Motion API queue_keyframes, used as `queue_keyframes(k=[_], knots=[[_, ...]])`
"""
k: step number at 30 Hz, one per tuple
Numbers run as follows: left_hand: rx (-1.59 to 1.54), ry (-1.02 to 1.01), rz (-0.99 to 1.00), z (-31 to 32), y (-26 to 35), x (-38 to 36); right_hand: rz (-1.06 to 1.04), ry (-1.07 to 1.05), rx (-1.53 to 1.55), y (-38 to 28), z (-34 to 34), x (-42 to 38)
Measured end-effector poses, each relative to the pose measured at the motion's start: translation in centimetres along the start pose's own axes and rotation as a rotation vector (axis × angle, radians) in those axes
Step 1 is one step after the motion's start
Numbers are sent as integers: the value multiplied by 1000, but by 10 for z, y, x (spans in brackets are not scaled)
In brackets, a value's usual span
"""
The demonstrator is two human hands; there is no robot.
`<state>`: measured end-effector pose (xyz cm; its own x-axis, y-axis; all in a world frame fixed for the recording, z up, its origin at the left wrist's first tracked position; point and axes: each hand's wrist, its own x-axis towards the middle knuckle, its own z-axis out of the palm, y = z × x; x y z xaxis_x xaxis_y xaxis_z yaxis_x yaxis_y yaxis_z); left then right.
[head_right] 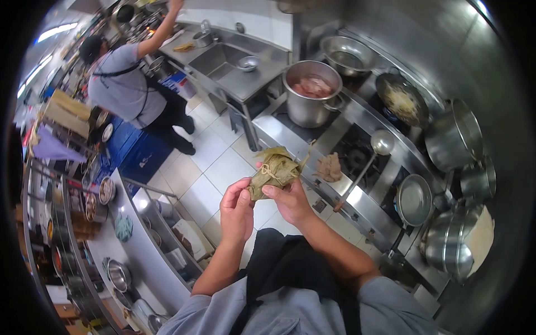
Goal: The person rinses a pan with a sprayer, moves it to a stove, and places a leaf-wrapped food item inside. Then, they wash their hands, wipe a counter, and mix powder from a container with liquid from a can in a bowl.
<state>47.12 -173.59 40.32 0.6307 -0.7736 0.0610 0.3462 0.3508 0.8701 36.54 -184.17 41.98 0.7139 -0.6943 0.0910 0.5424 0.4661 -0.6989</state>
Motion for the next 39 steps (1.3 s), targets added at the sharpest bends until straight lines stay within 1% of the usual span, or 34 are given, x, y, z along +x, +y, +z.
queue_keyframes(k=[2, 3, 4, 5, 6, 7, 8, 10, 11, 12, 13, 14, 15, 16, 17, 18, 19, 20, 21, 22, 23, 24, 25, 26, 27, 28, 29, 30, 31, 32, 34, 36, 37, 39], knots=[[-160, -125, -33, 19, -15, 0, -25, 11, 44, -19, -19, -13], [-156, -157, -52, 30, -22, 0, -1, 32, 82, -27, -31, -20], [-150, -170, -109, 41, -28, -1, 19, 59, 119, -34, -43, -28], [-150, -195, -175, 52, -37, -1, -22, 98, 112, -40, -55, -36], [-185, -238, -239, 58, -45, -3, -14, 93, 148, -44, -68, -43], [-125, -191, -343, 65, -45, -2, -18, 97, 176, -53, -84, -52], [-106, -136, -363, 71, -48, -3, -16, 168, 183, -62, -101, -63], [-43, -103, -334, 63, -66, 1, -20, 253, 218, -96, -134, -92], [14, -120, -337, 53, -76, 1, -69, 306, 214, -116, -155, -112], [50, -123, -383, 38, -88, 4, -77, 356, 174, -133, -177, -130], [140, -53, -408, 40, -96, -1, -74, 396, 138, -147, -201, -148], [277, -45, -459, 28, -111, -5, -127, 520, 24, -150, -236, -166], [414, -29, -503, 6, -131, -10, -109, 686, -159, -167, -260, -184], [565, -36, -542, -26, -154, -18, -105, 775, -270, -183, -290, -203], [716, -40, -576, -61, -178, -29, -38, 894, -302, -199, -324, -219], [864, -96, -609, -92, -195, -42, -81, 986, -410, -216, -343, -231], [1015, -154, -642, -130, -211, -58, -78, 1102, -549, -228, -369, -241], [1130, -248, -562, -196, -242, -74, -27, 1136, -865, -235, -418, -256], [1299, -260, -651, -206, -241, -93, 162, 1253, -1052, -256, -425, -261], [1381, -360, -663, -277, -270, -109, 167, 1252, -1048, -268, -439, -265], [1512, -445, -556, -271, -256, -131, 291, 1294, -1122, -277, -457, -267], [1511, -536, -667, -249, -231, -144, 418, 1332, -1195, -282, -475, -269], [1504, -626, -780, -229, -211, -151, 422, 1326, -1195, -283, -493, -271], [1504, -619, -786, -227, -205, -161, 486, 1286, -1262, -281, -513, -273], [1433, -522, -804, -226, -197, -172, 547, 1242, -1331, -283, -521, -270], [1361, -426, -820, -225, -191, -181, 549, 1234, -1333, -283, -527, -268], [1359, -416, -823, -219, -185, -187, 680, 1226, -1377, -284, -528, -263], [1363, -315, -849, -211, -178, -190, 811, 1213, -1419, -283, -532, -260], [1364, -214, -874, -203, -174, -192, 811, 1203, -1424, -281, -535, -257], [1363, -205, -875, -201, -174, -193, 818, 1201, -1460, -278, -540, -256], [1356, -204, -758, -197, -176, -189, 822, 1196, -1496, -272, -549, -253], [1325, -230, -743, -206, -188, -185, 902, 1175, -1533, -270, -546, -251], [1295, -260, -729, -214, -192, -185, 902, 1174, -1534, -268, -543, -251], [1273, -240, -736, -192, -189, -185, 684, 1357, -1893, -264, -532, -252]])
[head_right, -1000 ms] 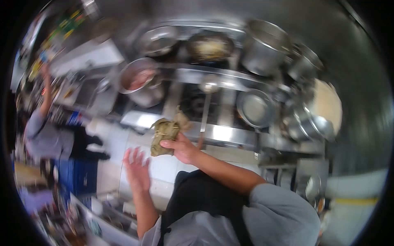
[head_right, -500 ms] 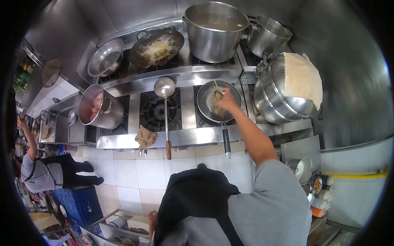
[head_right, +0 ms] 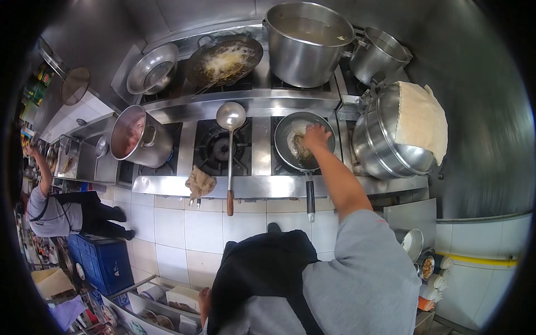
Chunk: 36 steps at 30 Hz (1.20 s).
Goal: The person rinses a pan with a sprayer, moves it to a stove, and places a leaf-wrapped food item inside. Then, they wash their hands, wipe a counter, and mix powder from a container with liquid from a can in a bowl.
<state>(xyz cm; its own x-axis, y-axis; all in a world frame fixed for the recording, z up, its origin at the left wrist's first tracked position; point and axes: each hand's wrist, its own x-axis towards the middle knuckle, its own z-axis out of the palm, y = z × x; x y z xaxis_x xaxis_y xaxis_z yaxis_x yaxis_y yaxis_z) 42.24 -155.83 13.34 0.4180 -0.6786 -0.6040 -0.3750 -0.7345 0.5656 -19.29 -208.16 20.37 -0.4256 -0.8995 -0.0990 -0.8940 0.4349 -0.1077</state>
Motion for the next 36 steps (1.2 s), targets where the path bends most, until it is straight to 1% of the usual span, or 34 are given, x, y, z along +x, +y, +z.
queue_keyframes(k=[1, 2, 3, 4, 6, 8, 9, 10, 11, 13, 15, 16, 17, 18, 19, 20, 21, 22, 23, 24, 25, 27, 28, 30, 32, 34, 36], knots=[[-27, 4, -7, 0, 14, -3, -1, 0, 0, -1, -10, -7], [-30, 6, -8, 0, 11, 1, -38, 158, 120, -4, -35, -20], [-48, 17, 41, 3, 5, 6, -77, 315, 239, -7, -58, -33], [-64, 26, 92, 5, -2, 10, -78, 316, 235, -10, -76, -50], [-76, 8, 59, 5, 0, 11, -124, 445, 416, -19, -97, -87], [-91, -7, 30, 4, 1, 15, -285, 403, 622, -32, -86, -124], [-64, -60, -23, 1, 2, 19, -418, 402, 726, -43, -66, -142], [-37, -112, -76, -3, 2, 22, -395, 163, 864, -62, -65, -176], [-44, -113, -73, -7, -6, 28, -550, 8, 894, -68, -25, -191], [-206, -115, -196, -9, -51, 59, -647, -172, 836, -103, -15, -248], [-196, -119, -183, -23, -76, 82, -751, -358, 777, -137, -12, -289], [-176, -72, -128, -23, -87, 89, -852, -394, 754, -158, -17, -304], [-158, -8, -86, -34, -93, 93, -908, -406, 749, -175, -14, -318], [-244, 54, -110, -43, -76, 81, -976, -425, 747, -193, -12, -330], [-237, 74, -95, -55, -62, 73, -1049, -453, 766, -212, -14, -338], [-198, 121, -22, -64, -69, 73, -1061, -485, 735, -230, -16, -345], [-224, 124, -26, -66, -92, 83, -1105, -504, 716, -247, -23, -351], [-285, 159, -24, -71, -102, 82, -1110, -502, 687, -267, -27, -357], [-302, 169, -22, -75, -120, 85, -1064, -587, 684, -286, -29, -362], [-313, 188, -77, -79, -130, 79, -1149, -505, 663, -303, -21, -365], [-324, 195, -129, -84, -140, 74, -1198, -528, 653, -325, -23, -372], [-417, 249, -187, -83, -175, 56, -1140, -616, 514, -361, -36, -390], [-475, 273, -220, -80, -194, 46, -1173, -632, 502, -379, -36, -400], [-364, 305, -261, -67, -256, 31, -1240, -653, 506, -413, -20, -419], [-471, 94, -523, -84, -265, 1, -1312, -694, 506, -446, -14, -439], [-726, 150, -650, -69, -300, -26, -1351, -718, 474, -472, -6, -455], [-804, 137, -788, -67, -309, -40, -1382, -771, 429, -497, 3, -465]])
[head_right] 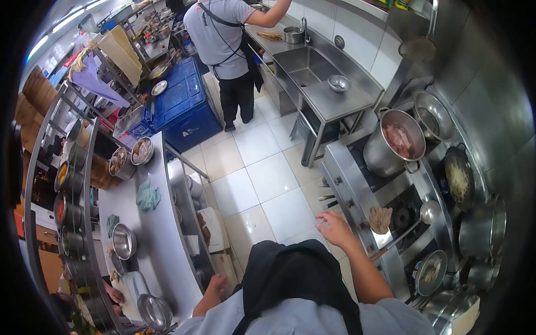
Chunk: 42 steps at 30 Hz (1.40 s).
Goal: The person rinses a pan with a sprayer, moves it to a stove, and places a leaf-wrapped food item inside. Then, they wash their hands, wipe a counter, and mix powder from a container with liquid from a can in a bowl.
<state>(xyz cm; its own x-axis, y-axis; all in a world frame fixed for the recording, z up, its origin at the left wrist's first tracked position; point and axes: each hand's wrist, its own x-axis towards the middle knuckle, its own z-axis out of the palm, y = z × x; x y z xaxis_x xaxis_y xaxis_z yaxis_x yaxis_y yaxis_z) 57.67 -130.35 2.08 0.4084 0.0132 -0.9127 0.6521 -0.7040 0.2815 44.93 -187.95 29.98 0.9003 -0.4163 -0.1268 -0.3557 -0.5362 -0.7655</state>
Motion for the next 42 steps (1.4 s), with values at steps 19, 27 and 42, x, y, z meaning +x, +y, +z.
queue_keyframes(k=[19, 27, 42], knots=[[-53, 24, 235, -20, 360, 124, -104, 39, 368, 13, -61, 434], [-146, 111, 388, -48, 595, 164, -208, 461, 910, -77, -228, 717], [587, -73, 759, -10, 999, 275, -263, 519, 879, -125, -299, 924]])
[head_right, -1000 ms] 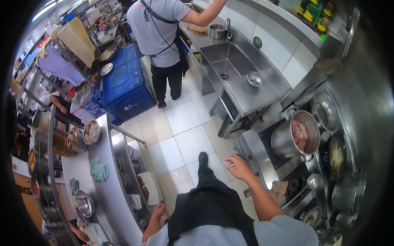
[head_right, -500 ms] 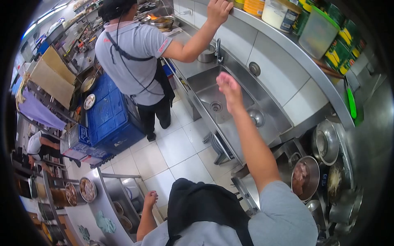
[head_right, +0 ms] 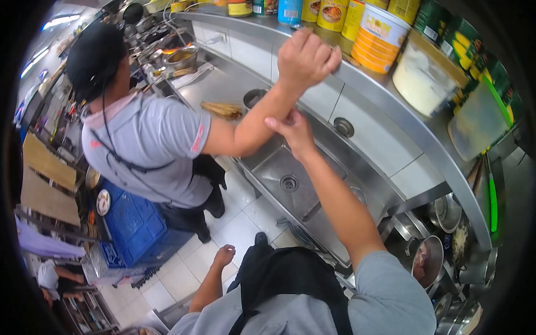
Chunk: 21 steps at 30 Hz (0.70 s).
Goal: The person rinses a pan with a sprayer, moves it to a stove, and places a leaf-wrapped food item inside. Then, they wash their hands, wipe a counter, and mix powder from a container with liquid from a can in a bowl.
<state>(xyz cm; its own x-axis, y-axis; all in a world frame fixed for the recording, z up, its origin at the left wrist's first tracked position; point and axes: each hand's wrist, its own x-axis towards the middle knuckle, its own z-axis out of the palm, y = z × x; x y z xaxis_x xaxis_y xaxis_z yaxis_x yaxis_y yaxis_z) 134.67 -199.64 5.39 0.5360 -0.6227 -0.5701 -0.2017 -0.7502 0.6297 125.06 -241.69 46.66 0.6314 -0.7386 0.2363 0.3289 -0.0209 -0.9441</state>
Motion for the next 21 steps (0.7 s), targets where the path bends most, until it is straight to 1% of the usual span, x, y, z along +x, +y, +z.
queue_keyframes(k=[2, 3, 5, 7, 9, 10, 11, 13, 14, 15, 17, 19, 21], knots=[[90, -29, 103, -27, 48, 33, -36, 13, -6, -7, 4, 3], [100, -43, 115, -30, 59, 58, -61, 13, -6, -7, 3, 3], [96, -79, 346, -30, 88, 107, -64, 22, -52, 0, -3, 5], [107, -133, 471, -36, 143, 133, -67, 34, -96, 7, -10, 10], [96, -217, 550, -28, 191, 162, -101, 24, -345, 12, -15, 11], [88, -244, 594, -23, 215, 174, -98, 46, -351, 9, -13, 12], [78, -238, 647, -20, 236, 182, -69, 63, -413, 2, -6, 11], [91, -315, 664, -19, 282, 195, -10, 89, -539, -10, 4, 11], [92, -328, 668, -16, 300, 201, 57, 108, -468, -5, -1, 6], [55, -318, 684, -12, 315, 208, 63, 119, -473, -2, -9, -3], [21, -314, 711, -5, 345, 228, 318, 72, -569, 4, -32, -26], [-103, -185, 823, 6, 368, 257, 460, 99, -528, 29, -55, -73], [-96, -63, 777, -5, 412, 266, 599, 160, -454, 68, -85, -145]])
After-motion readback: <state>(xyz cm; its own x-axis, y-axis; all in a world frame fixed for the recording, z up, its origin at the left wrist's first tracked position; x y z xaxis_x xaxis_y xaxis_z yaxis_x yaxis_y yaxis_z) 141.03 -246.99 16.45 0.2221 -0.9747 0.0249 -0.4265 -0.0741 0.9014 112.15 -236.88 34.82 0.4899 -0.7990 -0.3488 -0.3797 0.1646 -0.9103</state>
